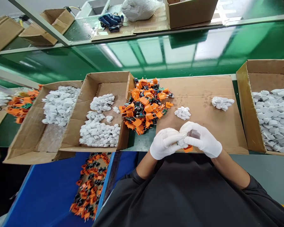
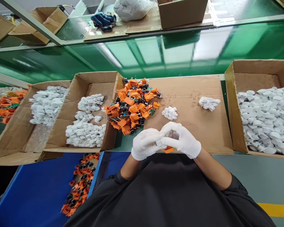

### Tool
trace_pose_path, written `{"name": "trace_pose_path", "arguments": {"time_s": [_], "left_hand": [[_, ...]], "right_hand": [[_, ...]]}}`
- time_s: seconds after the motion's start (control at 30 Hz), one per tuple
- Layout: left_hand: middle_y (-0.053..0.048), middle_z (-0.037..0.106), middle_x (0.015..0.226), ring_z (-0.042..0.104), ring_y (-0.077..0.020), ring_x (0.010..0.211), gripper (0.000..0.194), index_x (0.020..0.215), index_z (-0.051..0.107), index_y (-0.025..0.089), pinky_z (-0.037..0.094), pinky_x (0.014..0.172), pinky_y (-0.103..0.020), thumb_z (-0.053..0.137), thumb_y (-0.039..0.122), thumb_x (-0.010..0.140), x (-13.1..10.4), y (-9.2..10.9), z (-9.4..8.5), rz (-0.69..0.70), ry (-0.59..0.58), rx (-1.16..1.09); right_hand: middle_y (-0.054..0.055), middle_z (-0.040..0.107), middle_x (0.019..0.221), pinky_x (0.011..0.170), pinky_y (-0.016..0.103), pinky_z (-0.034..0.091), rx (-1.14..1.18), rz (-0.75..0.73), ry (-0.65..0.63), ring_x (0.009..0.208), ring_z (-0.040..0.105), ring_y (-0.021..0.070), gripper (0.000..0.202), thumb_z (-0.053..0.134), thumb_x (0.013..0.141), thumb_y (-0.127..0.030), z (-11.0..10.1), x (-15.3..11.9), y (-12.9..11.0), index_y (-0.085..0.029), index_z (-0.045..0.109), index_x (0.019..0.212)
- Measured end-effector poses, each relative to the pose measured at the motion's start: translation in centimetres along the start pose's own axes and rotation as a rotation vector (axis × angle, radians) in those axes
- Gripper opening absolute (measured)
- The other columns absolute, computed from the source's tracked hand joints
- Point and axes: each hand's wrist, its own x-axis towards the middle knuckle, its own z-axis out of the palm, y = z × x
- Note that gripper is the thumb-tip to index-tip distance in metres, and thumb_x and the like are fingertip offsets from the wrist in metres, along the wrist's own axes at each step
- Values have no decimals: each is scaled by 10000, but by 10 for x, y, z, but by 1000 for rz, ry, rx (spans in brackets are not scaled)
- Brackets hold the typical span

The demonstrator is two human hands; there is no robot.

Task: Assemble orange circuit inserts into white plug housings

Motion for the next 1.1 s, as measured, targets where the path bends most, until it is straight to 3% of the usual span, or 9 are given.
{"name": "trace_pose_path", "arguments": {"time_s": [0.2, 0.4, 0.53, 0.7, 0.9, 1.1], "left_hand": [[28, 711, 721, 661, -113, 684, 485, 1304, 548, 247, 553, 712, -240, 715, 247, 850, 2, -1, 2, 25, -13, 13], [-35, 742, 933, 696, -152, 792, 566, 1413, 434, 247, 559, 726, -271, 651, 323, 896, 1, -1, 4, 6, -13, 200], [-16, 734, 876, 689, -138, 795, 557, 1435, 399, 239, 548, 753, -267, 613, 254, 921, 2, -2, 2, 46, -65, 238], [-9, 718, 844, 670, -135, 761, 485, 1362, 463, 226, 519, 680, -260, 617, 197, 903, 0, -9, 2, 141, -119, 234], [30, 675, 733, 609, -110, 628, 508, 1324, 507, 252, 497, 648, -252, 643, 111, 856, 1, -7, 5, 49, -80, 52], [2, 722, 810, 665, -126, 726, 415, 1208, 614, 258, 536, 704, -244, 737, 215, 813, -2, -7, 3, -123, 11, -61]], "right_hand": [[9, 624, 788, 652, 293, 533, 110, 37, -10, 675, 608, 134, 265, 718, 839, -421, 2, -1, 3, -195, 582, 870], [-12, 598, 792, 614, 266, 493, 98, 103, 94, 653, 579, 116, 213, 761, 782, -273, 5, 0, 2, -197, 570, 839], [-2, 627, 767, 629, 268, 501, 142, 135, 73, 671, 585, 126, 113, 670, 848, -285, 5, 1, -2, -189, 616, 870], [-3, 639, 780, 640, 260, 512, 86, 135, 138, 662, 588, 122, 145, 631, 886, -333, 6, -1, 1, -188, 643, 890], [44, 699, 1046, 806, 314, 557, 32, 130, 233, 907, 661, 185, 399, 433, 986, -497, 2, -9, 11, -240, 672, 1177], [44, 706, 1114, 884, 333, 551, 35, 158, 215, 998, 667, 197, 378, 464, 981, -494, 4, -10, 7, -254, 677, 1182]]}}
